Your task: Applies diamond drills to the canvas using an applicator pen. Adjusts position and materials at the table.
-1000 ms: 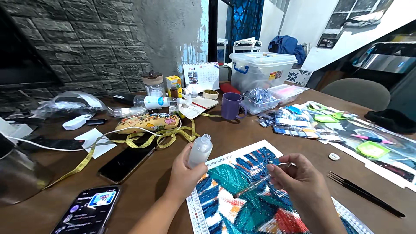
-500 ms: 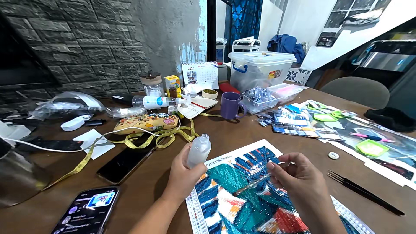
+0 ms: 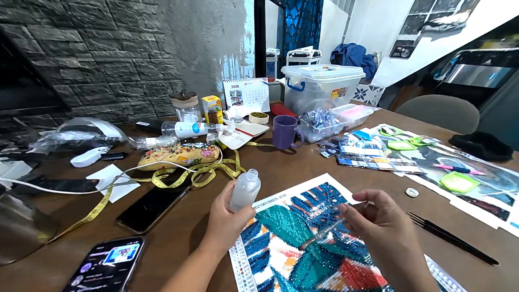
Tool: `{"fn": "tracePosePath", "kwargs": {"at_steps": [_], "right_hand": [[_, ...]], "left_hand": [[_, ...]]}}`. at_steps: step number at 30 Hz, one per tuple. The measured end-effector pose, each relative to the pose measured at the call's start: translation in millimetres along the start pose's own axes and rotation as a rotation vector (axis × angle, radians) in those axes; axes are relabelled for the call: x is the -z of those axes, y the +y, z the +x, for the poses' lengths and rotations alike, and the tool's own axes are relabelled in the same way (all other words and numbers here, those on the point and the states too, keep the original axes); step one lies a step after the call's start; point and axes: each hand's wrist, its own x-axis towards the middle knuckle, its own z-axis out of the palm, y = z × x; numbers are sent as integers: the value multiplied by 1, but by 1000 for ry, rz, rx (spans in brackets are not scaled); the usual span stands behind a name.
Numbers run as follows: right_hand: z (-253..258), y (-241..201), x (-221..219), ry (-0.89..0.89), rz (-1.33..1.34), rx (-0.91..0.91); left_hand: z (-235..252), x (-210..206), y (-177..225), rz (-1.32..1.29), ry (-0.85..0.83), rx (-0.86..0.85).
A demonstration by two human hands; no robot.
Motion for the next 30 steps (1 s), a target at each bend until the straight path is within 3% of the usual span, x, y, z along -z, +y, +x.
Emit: {"fn": "tracePosePath", "kwargs": {"at_steps": [7, 11, 16, 19, 25, 30], "right_hand": [[-5, -9, -3, -16, 137, -44], [-8, -6, -6, -69, 55, -8], [-1, 0, 4, 6, -8, 11], [0, -4, 7, 11, 88, -32], [-1, -3, 6, -179, 249, -132], [-4, 1, 5, -317, 219, -99]], "left_hand": [[0, 0, 0, 6, -5, 3], [0, 0, 0, 23, 1, 12], [0, 0, -1, 17, 1, 8], [0, 0, -1, 13, 1, 9], [0, 0, 0, 1, -2, 13], [0, 0, 0, 9, 0, 25]]}}
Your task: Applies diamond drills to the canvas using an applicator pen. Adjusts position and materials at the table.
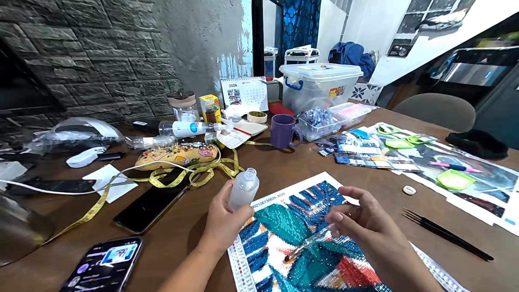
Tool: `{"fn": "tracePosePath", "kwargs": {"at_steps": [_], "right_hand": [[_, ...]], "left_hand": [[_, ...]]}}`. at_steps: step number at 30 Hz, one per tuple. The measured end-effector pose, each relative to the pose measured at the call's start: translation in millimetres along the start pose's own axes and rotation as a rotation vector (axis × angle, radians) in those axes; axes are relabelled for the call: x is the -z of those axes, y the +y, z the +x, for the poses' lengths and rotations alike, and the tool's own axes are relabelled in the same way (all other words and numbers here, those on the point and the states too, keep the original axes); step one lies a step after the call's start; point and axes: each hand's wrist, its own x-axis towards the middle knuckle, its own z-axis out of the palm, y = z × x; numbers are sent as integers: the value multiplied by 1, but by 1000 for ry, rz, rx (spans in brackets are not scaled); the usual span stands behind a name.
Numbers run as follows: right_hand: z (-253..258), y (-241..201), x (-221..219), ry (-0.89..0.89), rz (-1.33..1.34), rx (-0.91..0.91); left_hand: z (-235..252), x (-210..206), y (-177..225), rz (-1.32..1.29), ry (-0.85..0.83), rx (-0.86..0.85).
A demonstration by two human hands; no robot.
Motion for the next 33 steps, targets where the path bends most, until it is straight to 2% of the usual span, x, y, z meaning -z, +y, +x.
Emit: {"fn": "tracePosePath", "kwargs": {"at_steps": [6, 10, 15, 22, 28, 33], "right_hand": [[0, 3, -1, -21, -64, 28], [2, 3, 5, 64, -148, 4], [5, 0, 10, 186, -61, -13], [0, -3, 2, 61, -61, -48], [5, 2, 12, 193, -157, -3], [5, -2, 11, 221, -75, -6]], "left_hand": [[0, 0, 0, 17, 1, 3], [0, 0, 0, 8, 2, 8], [0, 0, 1, 3, 0, 10], [1, 1, 0, 0, -6, 6], [1, 1, 0, 0, -8, 7], [0, 0, 1, 9, 1, 13]]}}
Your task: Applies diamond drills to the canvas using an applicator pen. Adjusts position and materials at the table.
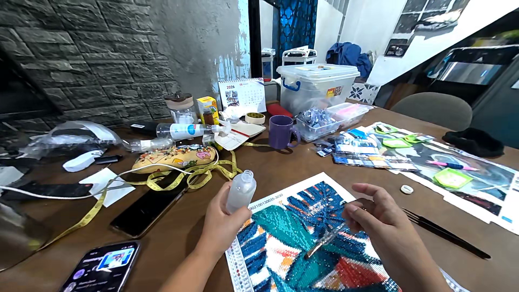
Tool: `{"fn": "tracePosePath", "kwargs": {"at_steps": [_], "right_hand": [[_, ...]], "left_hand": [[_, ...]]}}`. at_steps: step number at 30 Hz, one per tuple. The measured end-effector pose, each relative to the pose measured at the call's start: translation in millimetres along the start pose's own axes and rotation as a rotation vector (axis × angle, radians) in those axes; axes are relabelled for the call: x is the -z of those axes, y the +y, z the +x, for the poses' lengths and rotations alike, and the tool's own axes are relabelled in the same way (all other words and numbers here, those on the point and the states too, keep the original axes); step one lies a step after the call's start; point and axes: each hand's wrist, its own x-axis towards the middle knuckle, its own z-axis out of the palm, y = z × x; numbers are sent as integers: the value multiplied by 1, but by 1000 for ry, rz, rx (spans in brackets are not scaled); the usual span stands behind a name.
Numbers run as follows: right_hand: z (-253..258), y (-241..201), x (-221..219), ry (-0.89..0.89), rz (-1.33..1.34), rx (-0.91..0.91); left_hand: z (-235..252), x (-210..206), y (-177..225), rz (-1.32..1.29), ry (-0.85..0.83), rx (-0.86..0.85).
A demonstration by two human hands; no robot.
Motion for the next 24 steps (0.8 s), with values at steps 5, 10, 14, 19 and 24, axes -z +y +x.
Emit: {"fn": "tracePosePath", "kwargs": {"at_steps": [5, 10, 14, 19, 24], "right_hand": [[1, 0, 4, 47, -114, 14], [4, -3, 7, 90, -54, -4], [5, -6, 11, 16, -137, -29], [12, -18, 29, 62, -154, 14], [10, -20, 48, -59, -137, -91]], "left_hand": [[0, 0, 0, 5, 5, 3], [1, 0, -1, -12, 4, -7], [2, 0, -3, -17, -2, -30], [1, 0, -2, -25, 12, -43], [1, 0, -2, -9, 23, -44]]}}
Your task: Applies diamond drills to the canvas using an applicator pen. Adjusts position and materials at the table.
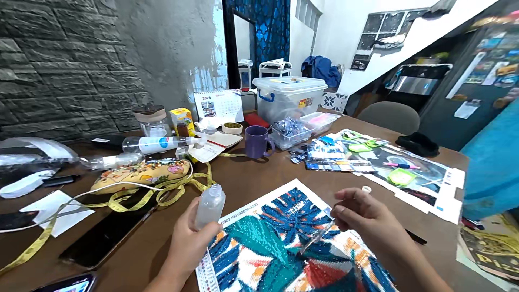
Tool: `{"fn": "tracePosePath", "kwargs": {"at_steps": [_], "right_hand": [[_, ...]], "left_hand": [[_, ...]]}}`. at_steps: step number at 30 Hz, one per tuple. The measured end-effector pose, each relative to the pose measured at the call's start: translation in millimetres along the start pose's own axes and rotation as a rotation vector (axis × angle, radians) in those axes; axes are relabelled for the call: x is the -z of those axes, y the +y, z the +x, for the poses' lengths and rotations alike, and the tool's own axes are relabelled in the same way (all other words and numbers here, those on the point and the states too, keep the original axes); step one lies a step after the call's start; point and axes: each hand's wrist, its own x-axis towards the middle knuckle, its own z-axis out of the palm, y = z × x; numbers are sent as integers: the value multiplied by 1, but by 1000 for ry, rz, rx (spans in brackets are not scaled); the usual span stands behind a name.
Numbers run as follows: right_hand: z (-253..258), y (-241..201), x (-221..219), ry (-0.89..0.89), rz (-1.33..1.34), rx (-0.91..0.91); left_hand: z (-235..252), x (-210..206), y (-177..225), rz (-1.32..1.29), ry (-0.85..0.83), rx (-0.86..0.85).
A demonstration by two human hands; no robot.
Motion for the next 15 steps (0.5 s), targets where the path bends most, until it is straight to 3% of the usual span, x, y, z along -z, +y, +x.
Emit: {"fn": "tracePosePath", "kwargs": {"at_steps": [4, 8, 15], "right_hand": [[-1, 7, 14, 14, -15, -82], [0, 8, 30, 35, 155, -161], [-17, 1, 25, -162, 295, -211]], "left_hand": [[-2, 0, 4, 20, -5, 8], [-5, 1, 10, 43, -21, 30], [-5, 3, 11, 50, -29, 27]]}}
